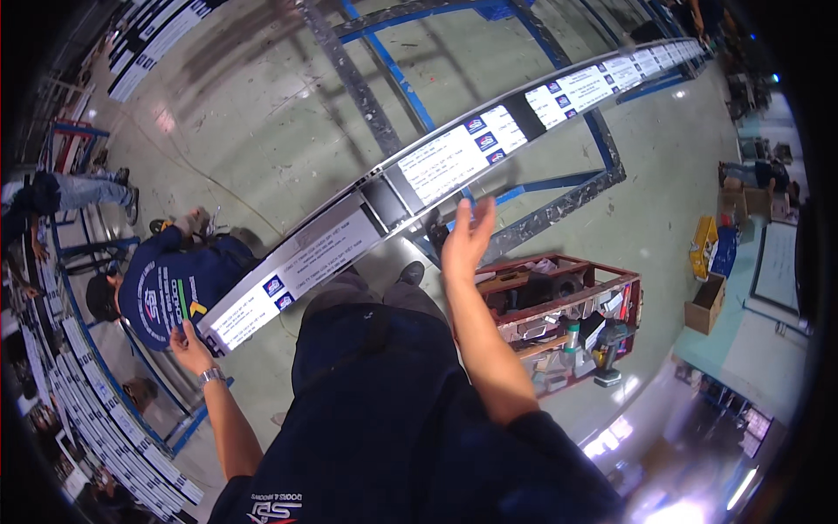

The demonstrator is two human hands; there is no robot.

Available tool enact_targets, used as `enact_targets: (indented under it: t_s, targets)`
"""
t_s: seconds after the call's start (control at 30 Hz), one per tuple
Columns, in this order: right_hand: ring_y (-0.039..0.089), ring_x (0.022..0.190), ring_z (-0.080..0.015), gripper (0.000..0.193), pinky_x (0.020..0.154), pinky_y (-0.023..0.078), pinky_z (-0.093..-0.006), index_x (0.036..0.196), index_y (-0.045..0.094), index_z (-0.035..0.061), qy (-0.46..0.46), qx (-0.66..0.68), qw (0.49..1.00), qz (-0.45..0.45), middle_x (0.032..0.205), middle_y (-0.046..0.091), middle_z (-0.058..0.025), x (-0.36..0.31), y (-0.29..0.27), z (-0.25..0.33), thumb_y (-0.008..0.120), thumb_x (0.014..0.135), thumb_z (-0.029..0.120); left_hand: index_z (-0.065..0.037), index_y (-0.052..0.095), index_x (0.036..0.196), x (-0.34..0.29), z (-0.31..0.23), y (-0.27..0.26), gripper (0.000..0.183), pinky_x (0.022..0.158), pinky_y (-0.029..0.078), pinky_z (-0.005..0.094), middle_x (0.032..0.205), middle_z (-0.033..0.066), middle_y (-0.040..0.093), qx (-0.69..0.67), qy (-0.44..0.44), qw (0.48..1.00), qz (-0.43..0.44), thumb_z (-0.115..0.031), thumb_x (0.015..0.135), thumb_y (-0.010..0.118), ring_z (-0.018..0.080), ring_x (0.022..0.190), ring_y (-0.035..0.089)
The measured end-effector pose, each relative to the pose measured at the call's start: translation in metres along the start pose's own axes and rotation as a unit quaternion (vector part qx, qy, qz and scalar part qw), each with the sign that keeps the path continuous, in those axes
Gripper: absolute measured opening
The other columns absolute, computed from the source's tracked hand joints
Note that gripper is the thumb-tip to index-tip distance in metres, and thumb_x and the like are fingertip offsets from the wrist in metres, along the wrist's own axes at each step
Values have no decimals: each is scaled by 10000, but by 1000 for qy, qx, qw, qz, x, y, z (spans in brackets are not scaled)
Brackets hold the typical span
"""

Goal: The person attaches components to long metal frames by securing screws and fasteners with a manual screwdriver and tapping rubber seals into place with a rubber mallet.

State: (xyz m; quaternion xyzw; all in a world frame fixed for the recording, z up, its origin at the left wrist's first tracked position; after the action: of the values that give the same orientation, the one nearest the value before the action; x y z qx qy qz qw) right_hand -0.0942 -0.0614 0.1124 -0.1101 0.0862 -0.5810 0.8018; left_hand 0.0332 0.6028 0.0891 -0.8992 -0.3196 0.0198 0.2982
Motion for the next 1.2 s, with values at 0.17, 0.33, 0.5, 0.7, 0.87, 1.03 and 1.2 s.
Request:
enact_targets:
  t_s: [0.17, 0.33, 0.5, 0.7, 0.87, 1.03, 1.2]
  targets:
    - [438, 1499, -374, 890, 1247, 326, -428, 1623, 312, -90, 223, 87, 971, 0, 1628, 418, -312, -17, 21, -12, 626, 1056, 520, 19, 678, 1354, -117, -291, 204, 480, 918, 558, 336, 1176, 174, 754, -73, 203, 898, 383, -291, 1001, 773, 217, 1055, 708]
    - [579, 1342, -438, 668, 1141, 427, -480, 1457, 542, -64, 214, 107, 969, -68, 1418, 614, -311, -45, 83, -3, 604, 1060, 469, 45, 735, 1239, -218, -344, 364, 659, 960, 578, 480, 1257, 255, 740, 86, 424, 686, 585, -540, 938, 746, 406, 1147, 724]
    - [639, 1253, -470, 554, 1079, 474, -499, 1404, 582, -20, 233, 38, 958, -163, 1307, 680, -311, -44, 83, 15, 529, 1085, 429, 11, 789, 933, -262, -360, 394, 653, 857, 602, 547, 990, 270, 770, 224, 488, 593, 600, -636, 910, 701, 492, 943, 742]
    - [664, 1134, -551, 550, 1006, 505, -574, 1363, 592, -22, 269, -119, 945, -145, 1185, 711, -347, -31, 78, 31, 499, 1082, 442, -27, 727, 1181, -272, -371, 400, 577, 932, 577, 560, 1209, 268, 713, 180, 468, 594, 629, -562, 982, 641, 466, 1105, 704]
    - [671, 1094, -552, 452, 954, 518, -589, 1309, 595, -35, 210, -140, 956, -149, 1119, 716, -353, -35, 84, 22, 505, 1088, 349, -101, 585, 1467, -267, -364, 405, 583, 1024, 533, 572, 1409, 223, 646, 165, 406, 584, 683, -491, 1035, 594, 477, 1225, 648]
    - [671, 1099, -544, 408, 964, 522, -572, 1295, 605, -41, 207, -132, 960, -138, 1136, 716, -344, -42, 88, 24, 500, 1088, 294, -98, 558, 1499, -260, -351, 413, 603, 1039, 528, 564, 1434, 235, 634, 161, 406, 567, 698, -487, 1039, 584, 478, 1246, 641]
    - [664, 1123, -540, 451, 1000, 513, -559, 1313, 614, -54, 230, -137, 951, -154, 1176, 710, -345, -42, 85, 22, 510, 1081, 319, -51, 617, 1402, -265, -354, 410, 588, 1027, 527, 571, 1347, 260, 670, 156, 428, 558, 693, -501, 1023, 603, 485, 1215, 647]
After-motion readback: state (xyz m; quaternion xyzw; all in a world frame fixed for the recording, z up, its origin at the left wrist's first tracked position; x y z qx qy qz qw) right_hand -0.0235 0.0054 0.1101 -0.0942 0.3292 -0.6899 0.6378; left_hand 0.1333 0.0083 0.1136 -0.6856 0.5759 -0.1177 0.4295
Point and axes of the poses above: each hand's wrist, its own x-axis towards the middle knuckle, its own y-axis out of the palm, z = x × y, the point moved 3 cm from there along x, towards the middle knuckle
